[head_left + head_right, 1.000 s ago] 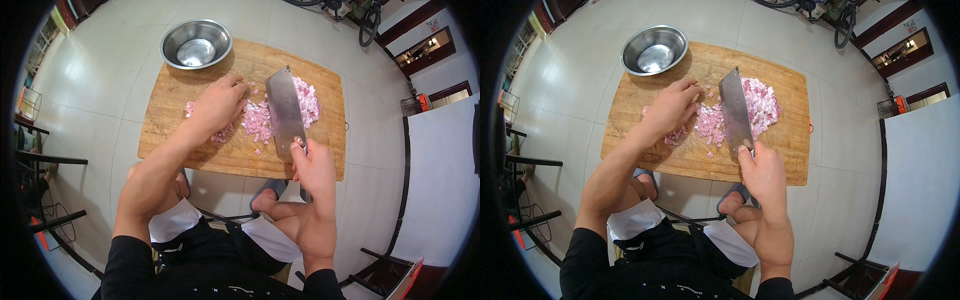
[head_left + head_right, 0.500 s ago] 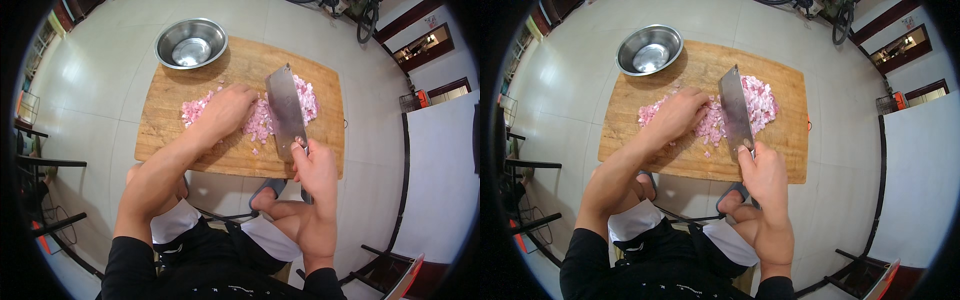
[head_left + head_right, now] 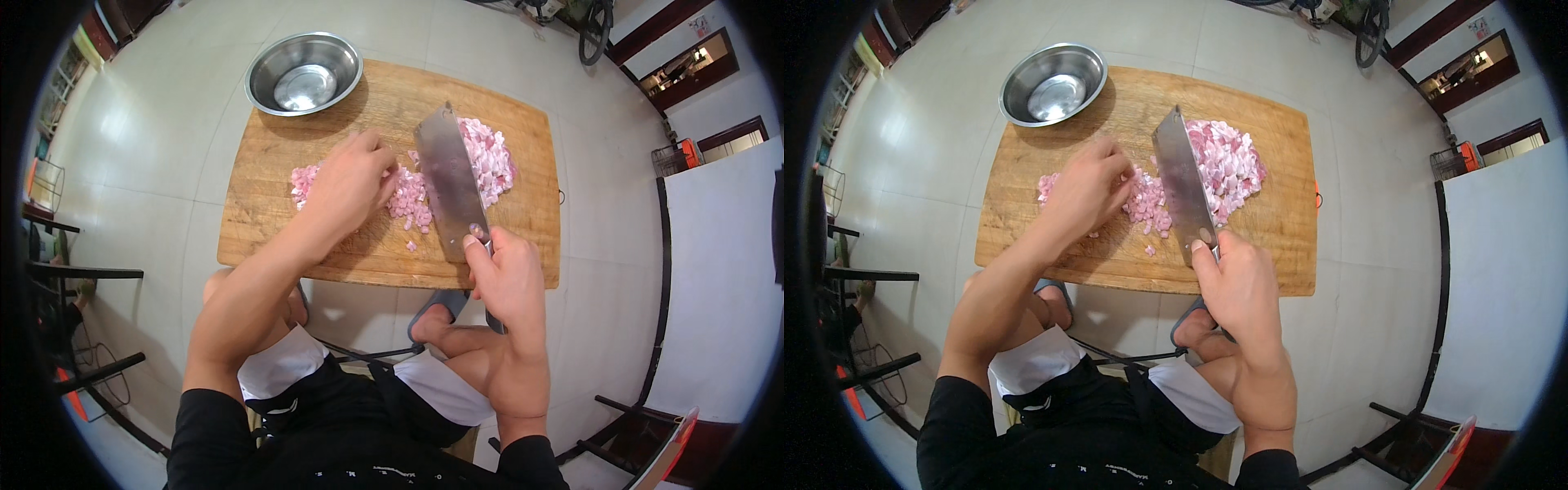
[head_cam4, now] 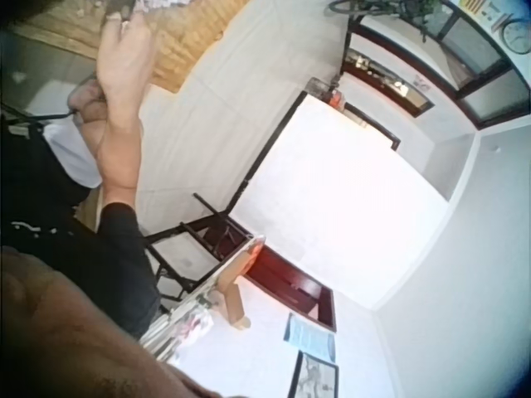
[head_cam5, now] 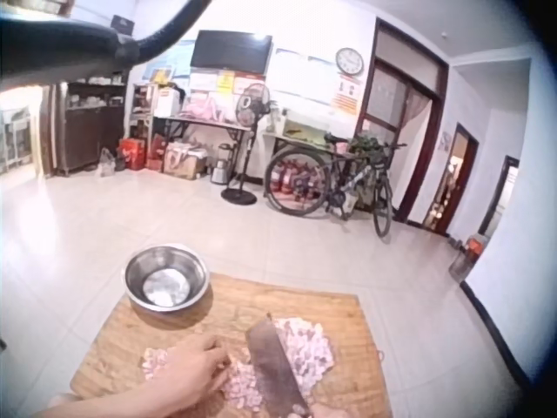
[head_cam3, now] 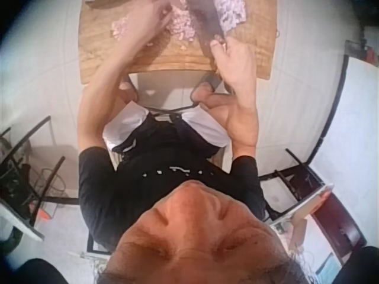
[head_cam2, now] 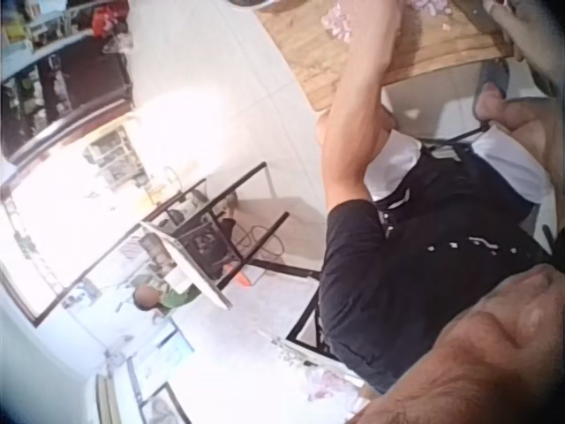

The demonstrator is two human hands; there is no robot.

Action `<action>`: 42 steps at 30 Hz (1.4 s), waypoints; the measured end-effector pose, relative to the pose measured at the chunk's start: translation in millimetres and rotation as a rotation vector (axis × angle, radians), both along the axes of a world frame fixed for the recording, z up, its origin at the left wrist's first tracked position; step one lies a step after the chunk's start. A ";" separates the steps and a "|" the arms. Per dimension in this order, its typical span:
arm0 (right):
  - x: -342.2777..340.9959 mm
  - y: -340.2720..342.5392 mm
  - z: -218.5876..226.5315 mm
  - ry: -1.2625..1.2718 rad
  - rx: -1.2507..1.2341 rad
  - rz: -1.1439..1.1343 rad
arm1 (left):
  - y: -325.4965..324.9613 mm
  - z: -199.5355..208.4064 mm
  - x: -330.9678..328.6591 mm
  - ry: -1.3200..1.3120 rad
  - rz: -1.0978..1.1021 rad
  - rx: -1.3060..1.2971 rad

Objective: The person uses a cleaver to chop raw meat into small pieces on a wooden cutting board. The person repeatedly slices the meat and gathers the chopped pieces into a pile.

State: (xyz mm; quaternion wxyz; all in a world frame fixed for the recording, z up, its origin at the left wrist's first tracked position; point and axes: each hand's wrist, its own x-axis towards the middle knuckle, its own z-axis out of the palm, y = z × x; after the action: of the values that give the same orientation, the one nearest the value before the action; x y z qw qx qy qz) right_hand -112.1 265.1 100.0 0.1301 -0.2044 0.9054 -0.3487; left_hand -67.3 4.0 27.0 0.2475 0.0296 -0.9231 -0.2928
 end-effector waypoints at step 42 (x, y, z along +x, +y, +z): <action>41.3 4.6 0.1 0.398 0.228 0.490 | 15.3 -13.1 62.1 -0.116 -0.078 -0.178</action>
State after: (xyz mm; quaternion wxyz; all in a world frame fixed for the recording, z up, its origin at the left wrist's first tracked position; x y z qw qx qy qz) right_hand -70.8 269.7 100.0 0.0526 -0.4640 0.8703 -0.1567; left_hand -5.3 19.3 13.8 0.1837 -0.0116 -0.9586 -0.2171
